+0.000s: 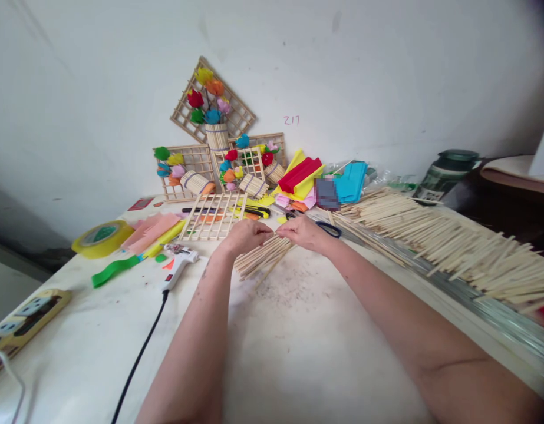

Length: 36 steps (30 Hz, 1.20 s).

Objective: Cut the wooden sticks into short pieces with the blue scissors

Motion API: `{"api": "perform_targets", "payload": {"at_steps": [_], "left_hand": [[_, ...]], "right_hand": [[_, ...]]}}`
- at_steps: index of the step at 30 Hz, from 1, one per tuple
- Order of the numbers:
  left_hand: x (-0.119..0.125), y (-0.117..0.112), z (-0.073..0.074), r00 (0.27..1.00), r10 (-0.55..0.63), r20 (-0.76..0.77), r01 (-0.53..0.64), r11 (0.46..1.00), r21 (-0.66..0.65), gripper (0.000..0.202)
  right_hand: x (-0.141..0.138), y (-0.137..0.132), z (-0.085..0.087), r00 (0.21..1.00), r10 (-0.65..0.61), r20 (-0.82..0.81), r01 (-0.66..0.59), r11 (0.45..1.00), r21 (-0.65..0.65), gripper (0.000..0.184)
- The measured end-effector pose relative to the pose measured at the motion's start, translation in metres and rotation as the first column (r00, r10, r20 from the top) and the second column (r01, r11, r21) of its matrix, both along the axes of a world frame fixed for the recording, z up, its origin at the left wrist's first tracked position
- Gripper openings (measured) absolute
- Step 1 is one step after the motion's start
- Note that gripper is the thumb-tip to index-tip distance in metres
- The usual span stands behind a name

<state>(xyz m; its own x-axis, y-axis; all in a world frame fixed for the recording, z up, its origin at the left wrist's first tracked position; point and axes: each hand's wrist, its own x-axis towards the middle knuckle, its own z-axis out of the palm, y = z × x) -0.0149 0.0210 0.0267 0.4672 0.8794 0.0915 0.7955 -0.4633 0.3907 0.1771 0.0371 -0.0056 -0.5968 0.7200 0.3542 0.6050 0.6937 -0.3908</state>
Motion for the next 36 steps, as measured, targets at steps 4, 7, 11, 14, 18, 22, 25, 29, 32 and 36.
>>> {"api": "perform_targets", "payload": {"at_steps": [4, 7, 11, 14, 18, 22, 25, 29, 32, 36], "left_hand": [[-0.001, 0.003, -0.004, 0.998, -0.035, 0.044, 0.039, 0.996, -0.085, 0.03], [-0.003, 0.006, -0.009, 0.998, -0.017, 0.057, 0.023, 0.993, -0.115, 0.028], [-0.006, 0.009, -0.012, 0.996, 0.004, 0.092, 0.006, 0.995, -0.103, 0.032], [-0.008, 0.009, -0.012, 0.991, -0.008, 0.136, 0.021, 0.995, -0.096, 0.038], [-0.007, 0.008, -0.011, 0.987, -0.013, 0.16, 0.031, 0.994, -0.11, 0.037], [-0.004, 0.007, -0.012, 0.99, -0.042, 0.136, 0.056, 0.994, -0.096, 0.033], [-0.002, 0.004, -0.009, 0.997, -0.027, 0.073, 0.03, 0.999, -0.037, 0.035], [0.003, -0.001, -0.002, 0.995, 0.084, -0.059, -0.075, 0.988, 0.133, 0.042], [0.008, -0.003, 0.0, 0.973, 0.159, -0.166, -0.112, 0.958, 0.264, 0.044], [0.014, -0.004, -0.003, 0.94, 0.222, -0.26, -0.141, 0.945, 0.297, 0.044]], "right_hand": [[-0.005, -0.001, 0.0, 0.996, 0.023, -0.084, -0.01, 0.988, 0.152, 0.024], [-0.009, -0.007, 0.009, 0.968, 0.038, -0.247, 0.012, 0.98, 0.198, 0.023], [-0.006, -0.027, 0.035, 0.94, 0.194, -0.282, -0.233, 0.966, -0.109, 0.035], [-0.001, -0.037, 0.05, 0.896, 0.413, -0.165, -0.444, 0.806, -0.391, 0.034], [0.001, -0.031, 0.051, 0.987, 0.019, -0.162, -0.034, 0.996, -0.088, 0.029], [-0.002, -0.018, 0.034, 0.987, -0.095, 0.129, 0.086, 0.993, 0.078, 0.027], [-0.005, -0.013, 0.022, 0.932, -0.118, 0.342, 0.105, 0.993, 0.056, 0.028], [-0.006, -0.011, 0.013, 0.926, -0.135, 0.353, 0.099, 0.988, 0.116, 0.033], [-0.008, -0.011, 0.013, 0.937, -0.141, 0.32, 0.104, 0.986, 0.128, 0.032], [-0.011, -0.016, 0.014, 0.94, -0.146, 0.308, 0.124, 0.988, 0.089, 0.028]]}}
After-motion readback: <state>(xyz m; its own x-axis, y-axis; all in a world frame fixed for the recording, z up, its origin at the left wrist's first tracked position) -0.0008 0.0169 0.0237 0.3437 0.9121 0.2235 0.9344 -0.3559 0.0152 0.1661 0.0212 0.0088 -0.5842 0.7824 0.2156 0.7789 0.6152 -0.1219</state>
